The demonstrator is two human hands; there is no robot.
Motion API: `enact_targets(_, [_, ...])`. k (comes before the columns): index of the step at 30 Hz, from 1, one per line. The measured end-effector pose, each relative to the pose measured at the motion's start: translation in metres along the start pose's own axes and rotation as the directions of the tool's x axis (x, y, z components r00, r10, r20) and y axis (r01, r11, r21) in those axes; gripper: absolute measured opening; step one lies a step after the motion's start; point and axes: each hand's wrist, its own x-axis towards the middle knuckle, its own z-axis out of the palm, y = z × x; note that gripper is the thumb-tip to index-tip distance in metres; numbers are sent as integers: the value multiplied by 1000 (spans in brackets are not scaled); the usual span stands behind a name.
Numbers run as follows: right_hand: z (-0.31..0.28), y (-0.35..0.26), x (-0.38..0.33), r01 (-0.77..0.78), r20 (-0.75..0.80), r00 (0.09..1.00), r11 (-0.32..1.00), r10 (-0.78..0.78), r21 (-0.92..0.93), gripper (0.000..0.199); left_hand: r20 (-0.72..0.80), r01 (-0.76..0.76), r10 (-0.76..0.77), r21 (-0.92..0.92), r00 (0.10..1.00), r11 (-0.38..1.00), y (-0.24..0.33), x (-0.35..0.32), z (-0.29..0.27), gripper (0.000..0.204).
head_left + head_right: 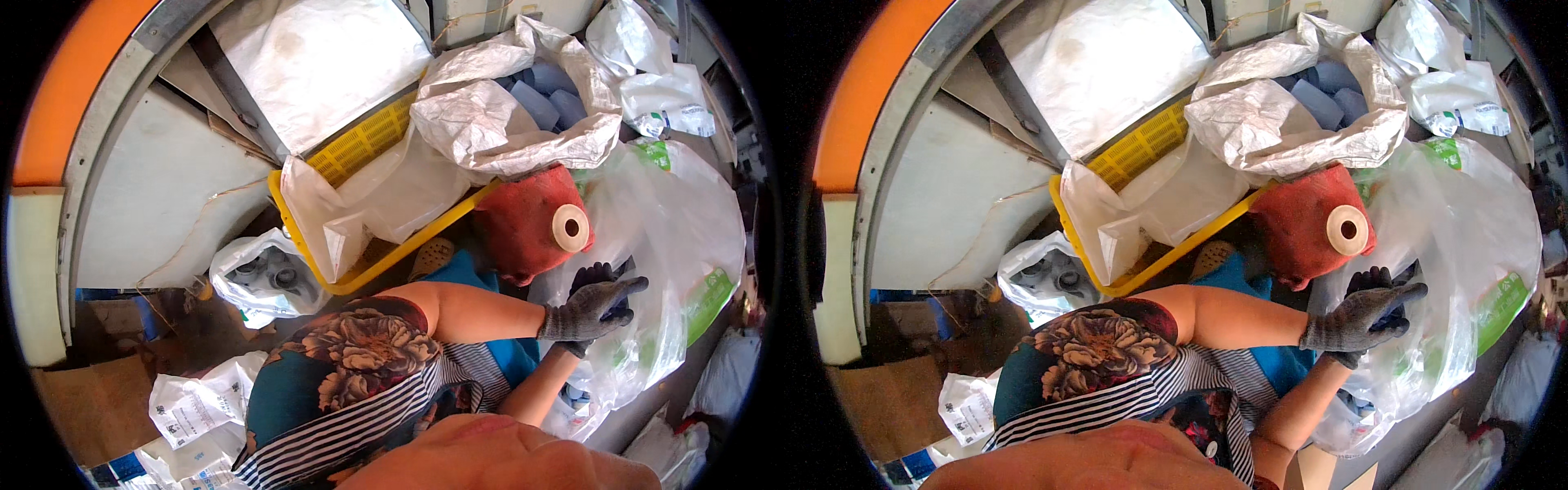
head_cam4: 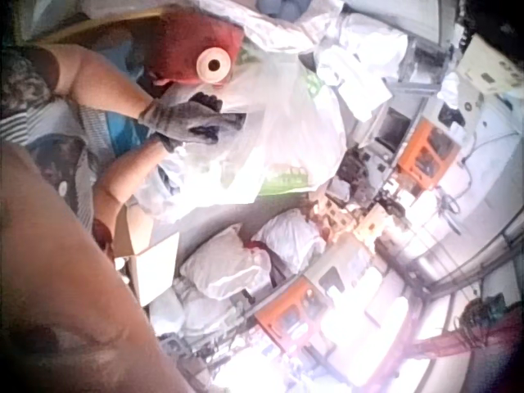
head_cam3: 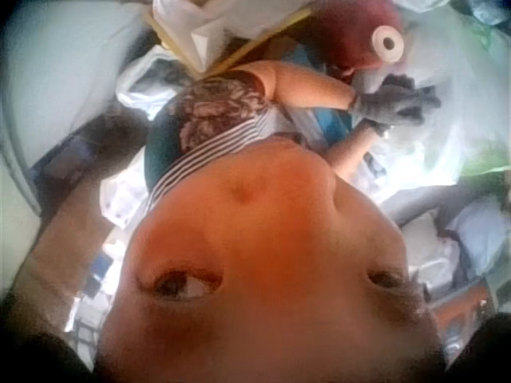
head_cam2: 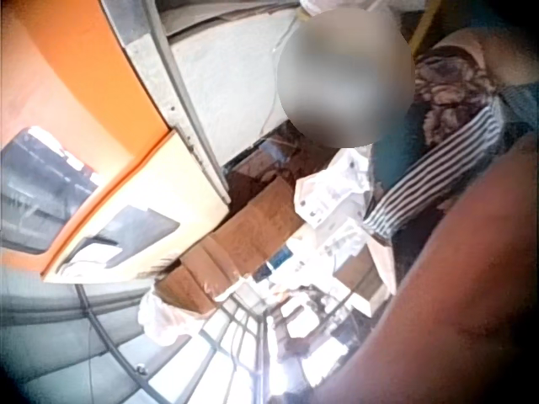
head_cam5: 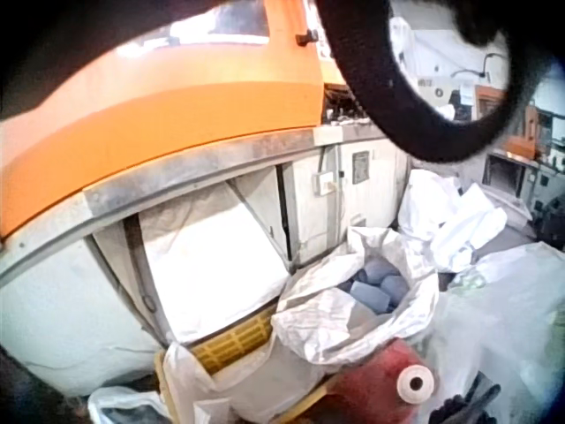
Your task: The person assembles plastic pitchers by placing lids and caps onto the blue pitcher bodies and then places the assembled pitchers into a cardboard box.
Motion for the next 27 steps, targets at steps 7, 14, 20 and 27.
enact_targets(7, [32,-51,-30,10,225,974,993,-36,116,49,-37,-76,76,14,996,997,-1,-3,0,59])
enact_targets(14, [17,-45,-40,41,-40,998,992,-46,-120,49,-135,-122,127,44,983,992,0,-1,-2,51])
enact_targets(20, [7,-34,-40,4,-164,985,968,-46,-249,49,1,-51,52,-117,999,992,-6,0,-5,51])
enact_targets(27, [9,-29,-42,-39,-226,973,935,-44,-352,49,-87,-129,121,-86,989,988,1,2,-17,45])
